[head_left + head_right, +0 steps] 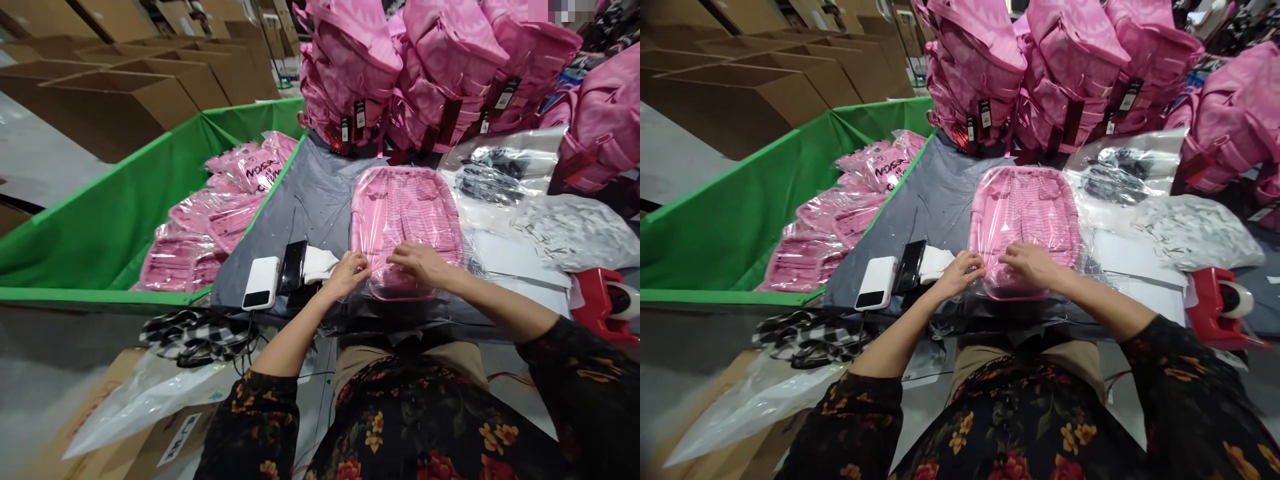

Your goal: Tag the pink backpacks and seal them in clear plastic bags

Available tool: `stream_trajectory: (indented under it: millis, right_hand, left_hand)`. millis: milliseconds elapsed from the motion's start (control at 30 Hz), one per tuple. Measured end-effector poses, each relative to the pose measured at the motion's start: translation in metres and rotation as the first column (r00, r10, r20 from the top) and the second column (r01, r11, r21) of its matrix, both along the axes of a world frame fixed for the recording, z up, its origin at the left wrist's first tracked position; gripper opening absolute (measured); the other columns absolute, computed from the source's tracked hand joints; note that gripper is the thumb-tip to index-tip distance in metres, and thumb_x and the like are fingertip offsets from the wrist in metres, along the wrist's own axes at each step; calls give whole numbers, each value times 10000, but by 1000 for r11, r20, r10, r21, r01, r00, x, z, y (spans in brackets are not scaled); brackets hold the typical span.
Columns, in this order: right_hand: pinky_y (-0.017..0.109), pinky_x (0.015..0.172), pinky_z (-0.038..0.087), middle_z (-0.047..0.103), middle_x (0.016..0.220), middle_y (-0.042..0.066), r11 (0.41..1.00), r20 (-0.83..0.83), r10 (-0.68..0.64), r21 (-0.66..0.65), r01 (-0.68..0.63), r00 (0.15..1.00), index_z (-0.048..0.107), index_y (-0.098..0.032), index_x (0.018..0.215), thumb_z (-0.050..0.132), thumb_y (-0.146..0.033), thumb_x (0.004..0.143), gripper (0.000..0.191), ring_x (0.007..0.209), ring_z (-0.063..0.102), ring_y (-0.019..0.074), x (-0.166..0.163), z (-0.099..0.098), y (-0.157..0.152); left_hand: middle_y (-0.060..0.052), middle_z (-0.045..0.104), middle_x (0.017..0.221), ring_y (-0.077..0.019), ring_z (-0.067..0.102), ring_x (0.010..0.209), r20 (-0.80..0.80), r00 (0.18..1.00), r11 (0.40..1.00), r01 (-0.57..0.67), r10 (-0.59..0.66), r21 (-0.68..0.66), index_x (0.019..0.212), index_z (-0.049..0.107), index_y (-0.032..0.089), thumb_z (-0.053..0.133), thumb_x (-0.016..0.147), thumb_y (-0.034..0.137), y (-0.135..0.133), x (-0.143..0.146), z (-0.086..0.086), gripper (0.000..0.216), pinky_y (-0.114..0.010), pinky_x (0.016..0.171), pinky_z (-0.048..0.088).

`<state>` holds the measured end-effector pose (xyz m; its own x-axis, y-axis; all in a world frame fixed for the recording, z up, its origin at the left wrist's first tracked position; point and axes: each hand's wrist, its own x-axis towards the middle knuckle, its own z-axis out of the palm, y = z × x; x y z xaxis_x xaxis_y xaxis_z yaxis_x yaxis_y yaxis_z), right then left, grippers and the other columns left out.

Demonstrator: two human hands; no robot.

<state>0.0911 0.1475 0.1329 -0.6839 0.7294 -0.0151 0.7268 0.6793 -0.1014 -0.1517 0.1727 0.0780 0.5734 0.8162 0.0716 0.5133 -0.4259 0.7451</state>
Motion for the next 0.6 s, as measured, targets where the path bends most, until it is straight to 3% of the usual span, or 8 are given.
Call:
stream_trajectory:
  millis: [100,233,333,433,500,533,600]
  right_hand:
    - [411,1016,411,591,1434,148,981,-15,191,-30,-191,982,550,-246,1460,519,-444,1032,472,1269,549,279,10,-21,-17]
    - [478,1081,356,457,1586,139,979,53,203,-11,-202,978,473,-328,1533,556,-539,1003,577,1398,460,337,6,-41,-20]
    - [522,1090,343,448,1593,130,971,66,237,-14,-237,969,530,-385,1482,599,-547,978,533,1399,457,360,0,-40,-19]
    - [557,1138,308,427,1611,98,973,-14,228,31,-228,974,579,-402,1430,647,-523,956,493,1442,410,354,10,-28,-27]
    - [547,1158,316,436,1606,82,983,-147,141,138,-121,979,598,-383,1408,625,-465,982,435,1464,390,324,33,-17,-43]
    - [535,1158,336,462,1586,84,979,-237,65,204,-16,969,600,-363,1404,594,-423,1003,406,1459,402,306,49,-12,-53]
    - [515,1140,388,544,1501,105,908,-438,-126,311,281,890,594,-315,1403,521,-347,1032,380,1411,471,286,85,-7,-79]
  left_hand:
    - [-41,656,969,-229,523,1008,-2,1000,1000,7,-7,2,779,657,203,637,903,255,1,-1,-1,136,-374,984,431]
    - [-45,653,966,-227,524,1010,-45,999,1000,-3,3,9,791,655,198,607,922,262,1,1,-1,153,-373,980,431]
    - [-49,657,954,-230,537,1002,-116,993,1000,-3,4,10,775,647,194,606,916,278,2,3,5,169,-381,980,436]
    - [-47,675,963,-236,566,1020,-154,985,997,72,-75,-28,818,669,201,643,888,331,7,-5,19,150,-399,1016,431]
    - [-42,691,1082,-244,572,1117,-102,992,997,72,-76,-38,943,696,218,687,854,381,17,-14,31,185,-412,1081,401]
    - [-45,680,1170,-248,559,1181,-60,998,999,10,-12,-35,1021,695,226,701,840,399,24,-17,36,251,-414,1107,384]
    - [-69,618,1329,-255,511,1284,25,968,965,-244,248,-100,1134,667,215,706,827,398,41,-19,40,360,-408,1134,362]
